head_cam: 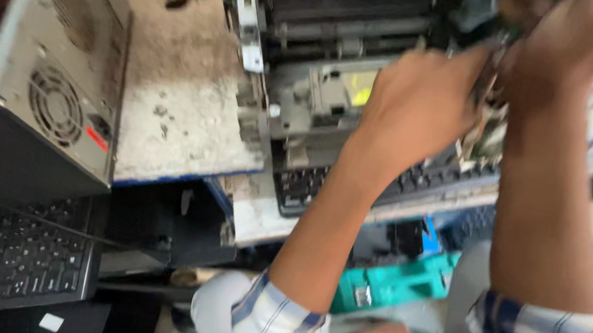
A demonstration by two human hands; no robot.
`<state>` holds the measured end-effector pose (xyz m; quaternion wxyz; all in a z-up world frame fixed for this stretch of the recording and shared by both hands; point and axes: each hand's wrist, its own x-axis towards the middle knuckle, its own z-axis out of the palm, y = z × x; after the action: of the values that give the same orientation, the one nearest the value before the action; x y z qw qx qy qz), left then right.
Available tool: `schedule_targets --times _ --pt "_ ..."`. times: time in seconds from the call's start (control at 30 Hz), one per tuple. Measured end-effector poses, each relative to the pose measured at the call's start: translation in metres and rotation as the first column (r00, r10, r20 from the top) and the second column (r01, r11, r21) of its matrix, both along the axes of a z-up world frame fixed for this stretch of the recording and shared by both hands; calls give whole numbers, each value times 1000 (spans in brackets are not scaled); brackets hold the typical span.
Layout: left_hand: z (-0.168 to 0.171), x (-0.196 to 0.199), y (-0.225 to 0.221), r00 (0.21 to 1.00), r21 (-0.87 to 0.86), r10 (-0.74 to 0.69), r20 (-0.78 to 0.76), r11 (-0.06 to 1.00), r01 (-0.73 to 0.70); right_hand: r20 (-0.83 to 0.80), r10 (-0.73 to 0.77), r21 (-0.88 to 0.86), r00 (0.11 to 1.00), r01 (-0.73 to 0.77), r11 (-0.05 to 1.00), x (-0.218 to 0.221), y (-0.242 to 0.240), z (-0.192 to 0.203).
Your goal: The person removes a circuit board from a disassembled printer, then uses a screwdriver to loosen screws on an internal component. The person handles the board and internal parts by hand while seated at a cluttered workbench.
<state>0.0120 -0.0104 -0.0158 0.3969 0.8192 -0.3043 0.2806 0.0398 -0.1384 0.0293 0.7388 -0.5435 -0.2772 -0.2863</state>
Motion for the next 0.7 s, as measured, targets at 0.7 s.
schedule_targets --times 0.7 --pt "-3 -3 1 981 34 -120 -154 991 127 -193 -192 10 962 198 980 23 -21 -59"
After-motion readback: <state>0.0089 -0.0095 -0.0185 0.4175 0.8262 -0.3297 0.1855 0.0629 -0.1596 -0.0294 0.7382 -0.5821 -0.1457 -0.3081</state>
